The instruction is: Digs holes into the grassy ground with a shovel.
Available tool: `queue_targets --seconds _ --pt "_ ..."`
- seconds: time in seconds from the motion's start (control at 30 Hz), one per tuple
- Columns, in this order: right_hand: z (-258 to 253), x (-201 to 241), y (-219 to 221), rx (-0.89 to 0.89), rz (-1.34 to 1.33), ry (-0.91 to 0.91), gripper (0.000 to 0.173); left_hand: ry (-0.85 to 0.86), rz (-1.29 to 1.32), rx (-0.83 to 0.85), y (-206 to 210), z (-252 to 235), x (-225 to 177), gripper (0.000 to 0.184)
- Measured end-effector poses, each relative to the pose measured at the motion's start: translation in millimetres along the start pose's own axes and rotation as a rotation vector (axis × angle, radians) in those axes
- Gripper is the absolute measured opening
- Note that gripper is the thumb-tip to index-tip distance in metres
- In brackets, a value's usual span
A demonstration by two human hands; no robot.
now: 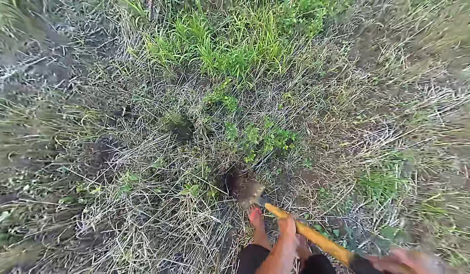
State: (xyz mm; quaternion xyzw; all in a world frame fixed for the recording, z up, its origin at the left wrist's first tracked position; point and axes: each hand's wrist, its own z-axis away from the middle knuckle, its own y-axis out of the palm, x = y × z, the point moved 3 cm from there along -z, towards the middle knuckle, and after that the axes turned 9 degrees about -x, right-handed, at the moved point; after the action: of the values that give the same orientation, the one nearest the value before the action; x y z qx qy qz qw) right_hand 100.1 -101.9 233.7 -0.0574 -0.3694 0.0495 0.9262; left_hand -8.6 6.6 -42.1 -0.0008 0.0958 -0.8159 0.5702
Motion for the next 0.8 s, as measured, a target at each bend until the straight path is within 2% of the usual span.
queue_targets --seconds 0.07,0.13,0.23,0.33,0.47,0.53,0.6,0.7,0.8 --pt "-31 -44 14 0.084 -0.113 -0.138 0.011 0.024 -0.029 -0.020 -5 4 2 0.039" --pt "-42 -50 24 0.092 -0.150 -0.194 0.010 0.036 -0.004 0.030 -7 23 -4 0.042" --pt "-41 -46 16 0.050 -0.164 -0.185 0.009 0.064 -0.072 0.208 -19 82 -4 0.045" --pt "-52 -48 -9 0.029 -0.203 -0.154 0.012 0.211 -0.233 0.415 -24 146 14 0.047" --pt "-66 -67 -53 0.049 -0.190 -0.150 0.016 0.478 -0.599 0.578 -16 227 42 0.077" --pt "-68 -75 -66 0.067 -0.150 -0.144 0.019 0.652 -0.947 0.529 -5 250 56 0.095" --pt "-62 -79 -69 0.085 -0.130 -0.122 0.020 0.742 -1.255 0.339 5 265 67 0.104" --pt "-48 -77 -65 0.114 -0.136 -0.058 0.021 0.779 -1.319 0.075 9 269 79 0.096" --pt "-39 -76 -54 0.133 -0.158 -0.027 0.022 0.801 -1.307 -0.072 5 267 75 0.093"
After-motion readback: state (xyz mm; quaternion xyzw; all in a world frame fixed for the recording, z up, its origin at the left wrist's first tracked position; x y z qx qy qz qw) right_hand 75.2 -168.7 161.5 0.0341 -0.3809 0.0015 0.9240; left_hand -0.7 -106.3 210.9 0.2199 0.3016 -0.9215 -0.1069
